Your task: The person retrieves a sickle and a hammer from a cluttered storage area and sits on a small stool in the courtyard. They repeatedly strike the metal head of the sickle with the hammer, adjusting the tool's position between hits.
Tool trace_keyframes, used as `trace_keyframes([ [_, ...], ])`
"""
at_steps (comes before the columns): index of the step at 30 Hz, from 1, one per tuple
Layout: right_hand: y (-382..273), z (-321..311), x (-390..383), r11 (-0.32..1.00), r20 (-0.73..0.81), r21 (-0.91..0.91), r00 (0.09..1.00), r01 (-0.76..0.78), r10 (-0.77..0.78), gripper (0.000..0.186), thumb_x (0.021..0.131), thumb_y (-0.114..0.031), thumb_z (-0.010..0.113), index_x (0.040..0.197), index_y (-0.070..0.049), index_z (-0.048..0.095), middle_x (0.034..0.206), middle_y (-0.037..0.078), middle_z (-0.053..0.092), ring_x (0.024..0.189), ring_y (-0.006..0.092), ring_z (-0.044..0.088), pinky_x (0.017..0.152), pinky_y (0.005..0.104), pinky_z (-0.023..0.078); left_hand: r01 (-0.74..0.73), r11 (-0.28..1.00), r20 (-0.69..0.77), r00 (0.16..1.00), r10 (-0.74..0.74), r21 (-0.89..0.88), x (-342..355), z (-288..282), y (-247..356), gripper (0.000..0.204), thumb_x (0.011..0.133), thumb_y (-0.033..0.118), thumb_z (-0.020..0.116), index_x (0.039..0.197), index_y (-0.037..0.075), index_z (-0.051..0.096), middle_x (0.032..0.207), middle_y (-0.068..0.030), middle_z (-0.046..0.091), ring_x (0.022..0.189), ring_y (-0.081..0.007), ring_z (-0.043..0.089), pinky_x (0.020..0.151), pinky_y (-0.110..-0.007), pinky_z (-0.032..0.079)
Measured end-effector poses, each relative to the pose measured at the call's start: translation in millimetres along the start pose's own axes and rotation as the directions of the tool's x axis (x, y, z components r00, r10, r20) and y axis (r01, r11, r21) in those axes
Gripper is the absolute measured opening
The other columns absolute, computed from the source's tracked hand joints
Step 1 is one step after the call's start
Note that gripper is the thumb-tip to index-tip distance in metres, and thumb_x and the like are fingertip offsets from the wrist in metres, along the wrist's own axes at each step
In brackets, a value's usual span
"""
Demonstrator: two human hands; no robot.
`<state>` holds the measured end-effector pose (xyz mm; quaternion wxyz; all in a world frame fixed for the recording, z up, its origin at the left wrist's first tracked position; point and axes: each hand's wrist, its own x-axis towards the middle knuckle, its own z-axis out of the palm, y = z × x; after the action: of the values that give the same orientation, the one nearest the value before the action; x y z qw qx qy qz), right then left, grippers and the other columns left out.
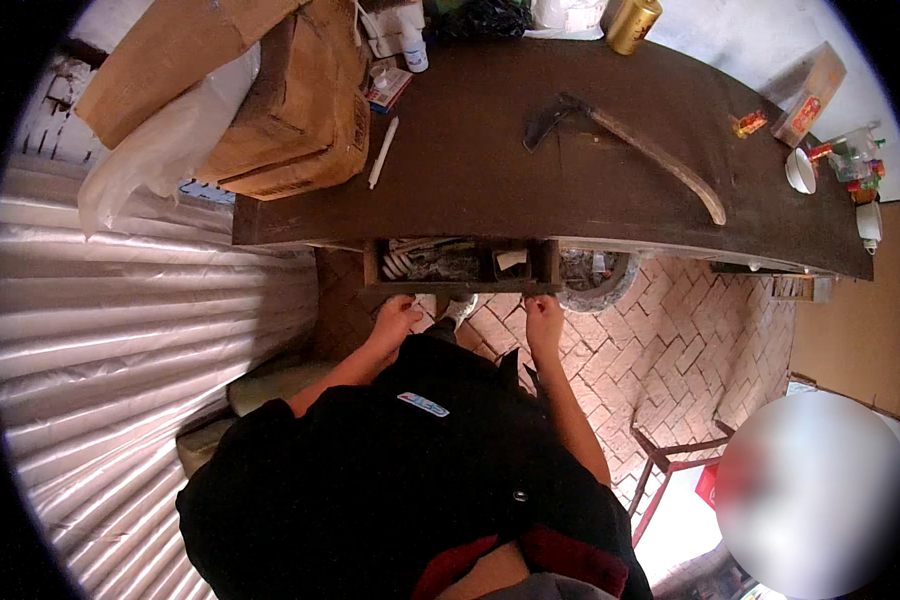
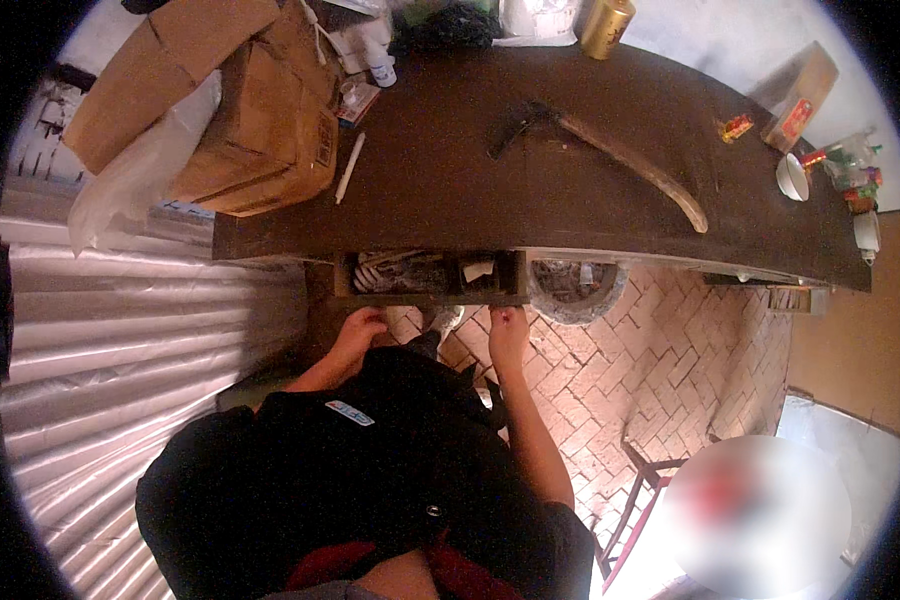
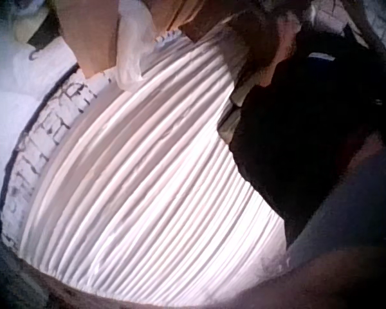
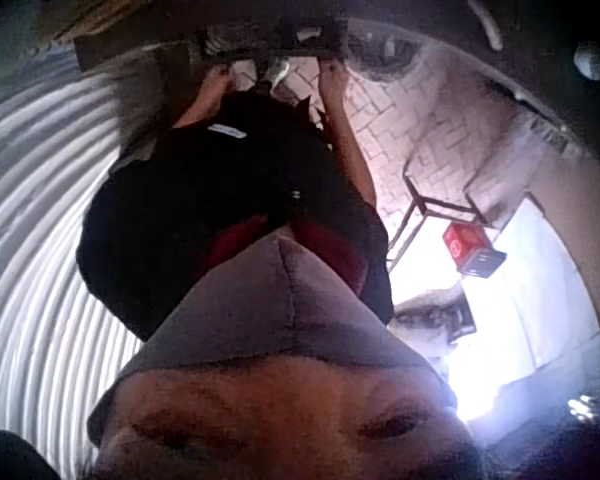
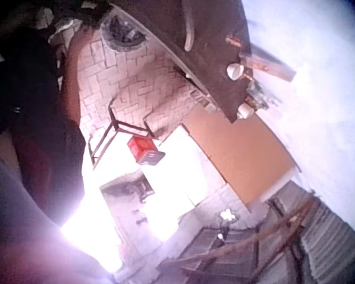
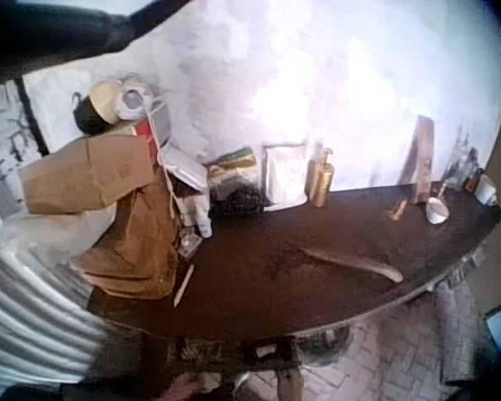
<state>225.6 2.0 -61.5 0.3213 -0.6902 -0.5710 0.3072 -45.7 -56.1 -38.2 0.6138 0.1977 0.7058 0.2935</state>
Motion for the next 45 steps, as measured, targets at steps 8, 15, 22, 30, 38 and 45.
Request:
trace_keyframes([
  [8, -23.5, -8.9, 100.9, 0.978, 0.406, -0.185, 0.914, 0.098, -0.015, 0.024, 0.083, -0.030, 0.062, 0.087, -0.008, 0.070, 0.083, 0.015, 0.066, 0.077, 0.0294, 0.065, 0.065, 0.0396, 0.050, -0.111, 0.985, 0.136, 0.982, 0.129, -0.134, 52.5, -4.5, 64.0, 0.033, 0.079, 0.012, 0.063, 0.109, 0.000, 0.061, 0.103, -0.0109, 0.061, 0.096, -0.0222, 0.057, 0.087, -0.036, 0.045],
  [15, -92.9, -163.8, 222.8, 0.578, -0.122, -0.752, 0.795, 0.316, -0.594, 0.016, 0.086, -0.022, 0.057, 0.095, -0.010, 0.064, 0.092, 0.011, 0.061, 0.084, 0.0311, 0.062, 0.075, 0.0446, 0.046, -0.131, 0.964, 0.489, 0.872, 0.002, 0.230, 20.9, -1.3, 93.3, 0.027, 0.086, 0.025, 0.065, 0.105, 0.005, 0.065, 0.093, -0.0030, 0.063, 0.081, -0.0118, 0.056, 0.067, -0.026, 0.045],
  [22, -60.8, -201.9, 307.2, 0.235, 0.119, -0.948, 0.922, 0.216, -0.368, 0.017, 0.075, -0.020, 0.065, 0.090, -0.012, 0.069, 0.098, 0.007, 0.062, 0.097, 0.0257, 0.061, 0.081, 0.0413, 0.047, -0.440, 0.894, 0.708, 0.657, 0.260, 0.080, 26.7, 60.8, 141.6, 0.022, 0.091, 0.017, 0.060, 0.105, 0.000, 0.063, 0.091, -0.0022, 0.062, 0.082, -0.0092, 0.056, 0.074, -0.026, 0.046],
  [30, -95.2, -169.7, 173.5, 0.764, -0.001, -0.639, 0.993, 0.087, -0.115, 0.027, 0.074, -0.030, 0.066, 0.089, -0.007, 0.065, 0.099, 0.014, 0.058, 0.090, 0.0329, 0.062, 0.074, 0.0451, 0.052, -0.034, 0.982, 0.723, 0.672, 0.161, -0.187, 30.2, 124.5, 189.6, 0.030, 0.093, 0.024, 0.057, 0.115, 0.004, 0.055, 0.104, -0.0095, 0.063, 0.095, -0.0181, 0.059, 0.088, -0.032, 0.045],
  [38, -93.1, -133.8, -43.2, 0.986, -0.472, -0.077, 0.877, -0.146, 0.092, 0.033, 0.078, -0.026, 0.068, 0.102, -0.006, 0.061, 0.100, 0.014, 0.052, 0.089, 0.0328, 0.061, 0.075, 0.0434, 0.051, 0.096, 0.927, 0.789, 0.561, 0.251, -0.363, -12.9, 264.7, 185.0, 0.028, 0.098, 0.035, 0.049, 0.096, 0.007, 0.051, 0.085, -0.0045, 0.056, 0.079, -0.0171, 0.057, 0.074, -0.033, 0.049],
  [45, -44.6, -224.4, -225.0, 0.985, -0.888, 0.159, 0.426, -0.072, 0.174, 0.031, 0.085, -0.014, 0.066, 0.113, -0.004, 0.060, 0.095, 0.014, 0.054, 0.084, 0.0282, 0.059, 0.075, 0.0372, 0.049, -0.256, 0.966, 0.972, 0.230, 0.044, 0.017, -220.9, 381.0, 99.2, 0.032, 0.097, 0.040, 0.051, 0.091, 0.009, 0.048, 0.066, 0.0032, 0.043, 0.051, -0.0070, 0.038, 0.049, -0.023, 0.033],
])
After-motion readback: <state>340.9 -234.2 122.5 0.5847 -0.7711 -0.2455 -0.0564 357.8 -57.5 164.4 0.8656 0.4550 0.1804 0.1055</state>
